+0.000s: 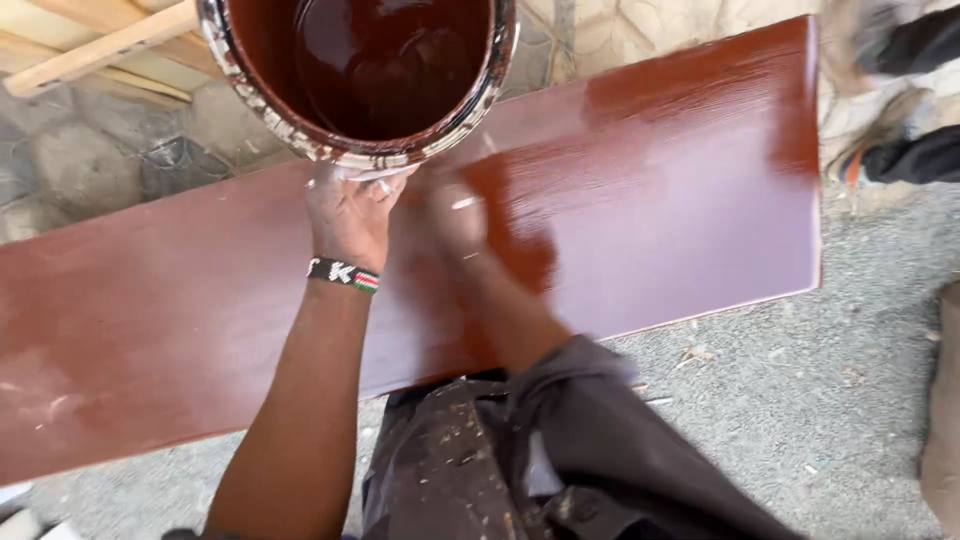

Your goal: Applying a brown stain to a wooden furniture piece using a sponge applicator.

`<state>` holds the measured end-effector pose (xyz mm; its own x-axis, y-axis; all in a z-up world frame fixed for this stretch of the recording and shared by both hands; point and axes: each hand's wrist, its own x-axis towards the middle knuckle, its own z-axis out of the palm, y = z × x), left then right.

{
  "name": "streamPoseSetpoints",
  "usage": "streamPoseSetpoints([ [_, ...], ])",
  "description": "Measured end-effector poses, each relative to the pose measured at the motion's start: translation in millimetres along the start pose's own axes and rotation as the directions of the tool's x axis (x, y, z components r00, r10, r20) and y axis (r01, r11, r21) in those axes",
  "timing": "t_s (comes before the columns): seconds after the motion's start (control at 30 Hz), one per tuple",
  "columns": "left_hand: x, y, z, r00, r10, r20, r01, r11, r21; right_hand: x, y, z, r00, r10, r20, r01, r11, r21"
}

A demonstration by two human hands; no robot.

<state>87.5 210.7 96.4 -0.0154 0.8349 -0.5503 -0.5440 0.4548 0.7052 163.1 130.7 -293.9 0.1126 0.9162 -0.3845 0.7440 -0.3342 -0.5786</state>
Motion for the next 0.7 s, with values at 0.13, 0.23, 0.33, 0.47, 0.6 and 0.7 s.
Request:
streamPoseSetpoints([
  [0.13, -9, 15, 32, 1.000, -0.015, -0.013, 0.015, 0.999, -0.035, 7, 159, -257, 0.741, -0.415, -0.527, -0.042, 0.755, -0.654],
  [0.23, -19, 16, 39, 0.996, -0.044, -0.082, 0.041, 0.998, -0.046, 10, 185, -365, 0.796, -0.008, -0.605, -0.134, 0.973, -0.189],
  [0.33, -18, 26, 65, 0.997, -0.045, -0.059, 0.040, 0.995, -0.086, 48, 125, -266, 0.699, 0.237, -0.675, -0.335, 0.942, -0.016],
  [0.47, 4, -18, 24, 0.998, -0.035, 0.047, 0.043, 0.979, -0.197, 44, 16, -34, 0.671, -0.207, -0.712, -0.194, 0.878, -0.438],
  [0.6, -9, -4, 29, 0.999, -0.029, 0.016, 0.030, 0.996, -0.081, 35, 102, -70, 0.568, -0.395, -0.722, -0.199, 0.785, -0.587],
  [0.7, -6, 1, 28, 1.000, -0.006, 0.005, 0.006, 0.996, -0.093, 57, 160, -342, 0.509, -0.502, -0.700, -0.233, 0.702, -0.673],
])
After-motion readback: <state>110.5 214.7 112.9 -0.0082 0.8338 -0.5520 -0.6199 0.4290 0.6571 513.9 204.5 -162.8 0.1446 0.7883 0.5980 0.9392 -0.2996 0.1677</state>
